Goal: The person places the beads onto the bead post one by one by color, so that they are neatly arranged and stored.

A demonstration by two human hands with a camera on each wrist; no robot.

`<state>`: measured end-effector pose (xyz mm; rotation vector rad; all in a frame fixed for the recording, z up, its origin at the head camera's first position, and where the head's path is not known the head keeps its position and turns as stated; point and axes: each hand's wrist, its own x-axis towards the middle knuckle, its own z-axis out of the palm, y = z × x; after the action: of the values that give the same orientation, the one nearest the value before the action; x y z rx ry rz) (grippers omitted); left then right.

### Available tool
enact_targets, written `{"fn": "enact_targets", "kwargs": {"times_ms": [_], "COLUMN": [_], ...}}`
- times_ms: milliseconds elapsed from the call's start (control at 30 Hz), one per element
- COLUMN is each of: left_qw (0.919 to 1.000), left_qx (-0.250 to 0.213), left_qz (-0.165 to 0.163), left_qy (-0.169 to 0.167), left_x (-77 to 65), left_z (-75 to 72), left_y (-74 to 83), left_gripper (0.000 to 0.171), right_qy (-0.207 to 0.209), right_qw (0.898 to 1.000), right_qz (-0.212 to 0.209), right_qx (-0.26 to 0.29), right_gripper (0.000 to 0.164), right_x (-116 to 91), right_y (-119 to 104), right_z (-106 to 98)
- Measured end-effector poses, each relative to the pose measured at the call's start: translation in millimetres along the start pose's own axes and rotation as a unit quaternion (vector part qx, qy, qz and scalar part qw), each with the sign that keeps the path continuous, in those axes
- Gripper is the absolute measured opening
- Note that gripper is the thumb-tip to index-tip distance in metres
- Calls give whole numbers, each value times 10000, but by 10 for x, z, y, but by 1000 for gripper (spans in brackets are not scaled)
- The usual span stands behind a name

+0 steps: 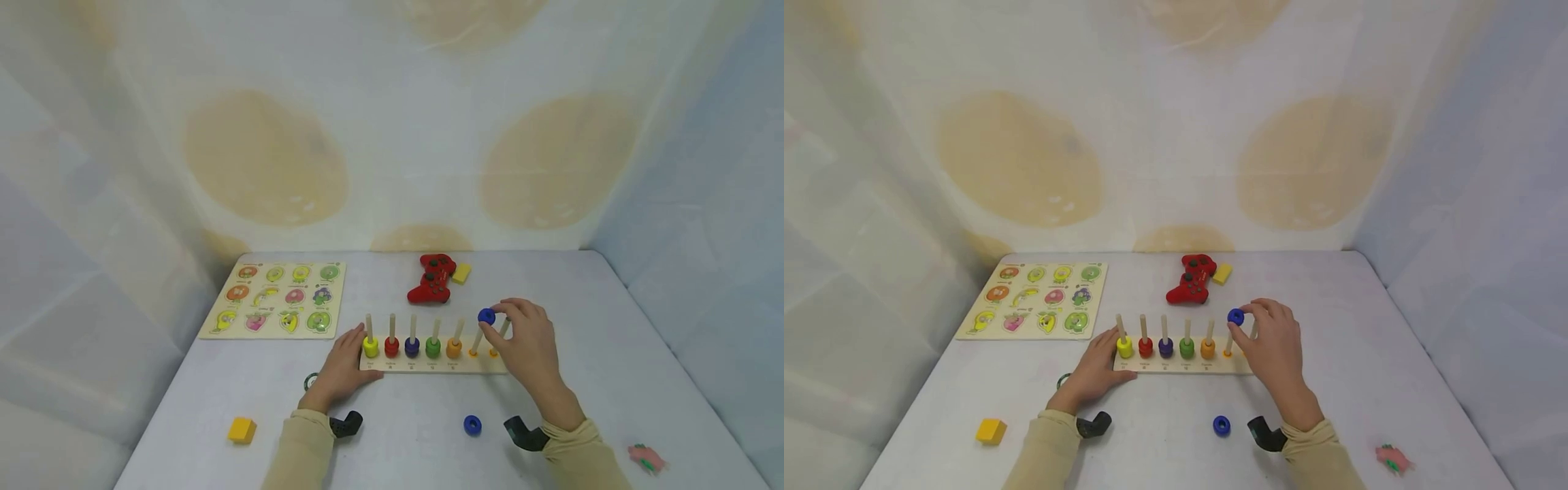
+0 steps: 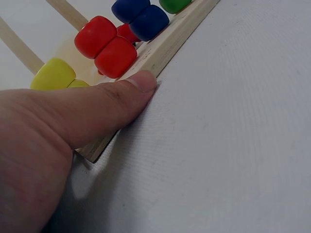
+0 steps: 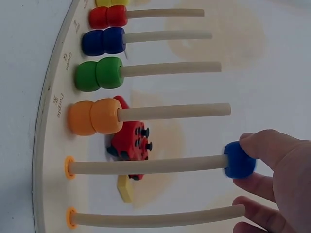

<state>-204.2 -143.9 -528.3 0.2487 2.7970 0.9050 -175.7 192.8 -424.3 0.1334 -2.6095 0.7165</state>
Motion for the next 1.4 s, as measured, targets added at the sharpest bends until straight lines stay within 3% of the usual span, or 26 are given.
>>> {"fn": "enact_targets", "kwargs": {"times_ms": [100,200,300,367,433,500,600,667,733,833,1067,1133,1233,1333,1400], "left_qw": [10000,10000,10000,9999,9999,9999,9999,10000,9999,9999,10000,10000,9999,10000,10000], "left_qx": [-24,-33,-3,50,93,95,67,60,107,107,42,75,96,54,27], "left_qz": [-30,21,70,81,77,75,83,44,-5,16,39,18,23,-28,-50], "left_qy": [-18,-41,-41,-35,-39,-58,-62,-50,-47,-31,-58,-59,-39,-31,-32], "left_x": [-11,-12,-1,4,5,3,-3,-9,-15,-9,4,6,14,15,5], "left_z": [19,47,68,79,81,73,49,33,25,26,33,26,11,-2,2], "left_y": [4,16,28,29,28,30,31,26,15,2,-4,-2,3,11,9], "left_gripper": [100,100,100,100,100,100,100,100,100,100,101,101,100,101,100], "right_qy": [-15,247,599,581,198,-521,-1693,-2225,-2500,-2562,-2353,-1951,-969,-82,189], "right_qw": [10000,9995,9974,9971,9987,9978,9853,9745,9674,9650,9719,9807,9946,9984,9983], "right_qz": [48,53,-95,-264,-362,-367,-237,-277,-357,-532,-101,-133,-311,-408,-404], "right_qx": [2,191,385,403,295,166,65,102,163,186,-23,17,214,383,370], "right_gripper": [38,33,24,20,19,22,32,40,45,43,27,28,33,37,36], "right_x": [-28,-86,-201,-311,-434,-563,-733,-838,-928,-1037,-1017,-915,-688,-423,-254], "right_y": [-4,-12,-4,19,56,100,163,208,246,291,264,234,196,165,146], "right_z": [-2,-37,-69,-69,-38,16,117,192,258,327,308,241,103,-19,-64]}}
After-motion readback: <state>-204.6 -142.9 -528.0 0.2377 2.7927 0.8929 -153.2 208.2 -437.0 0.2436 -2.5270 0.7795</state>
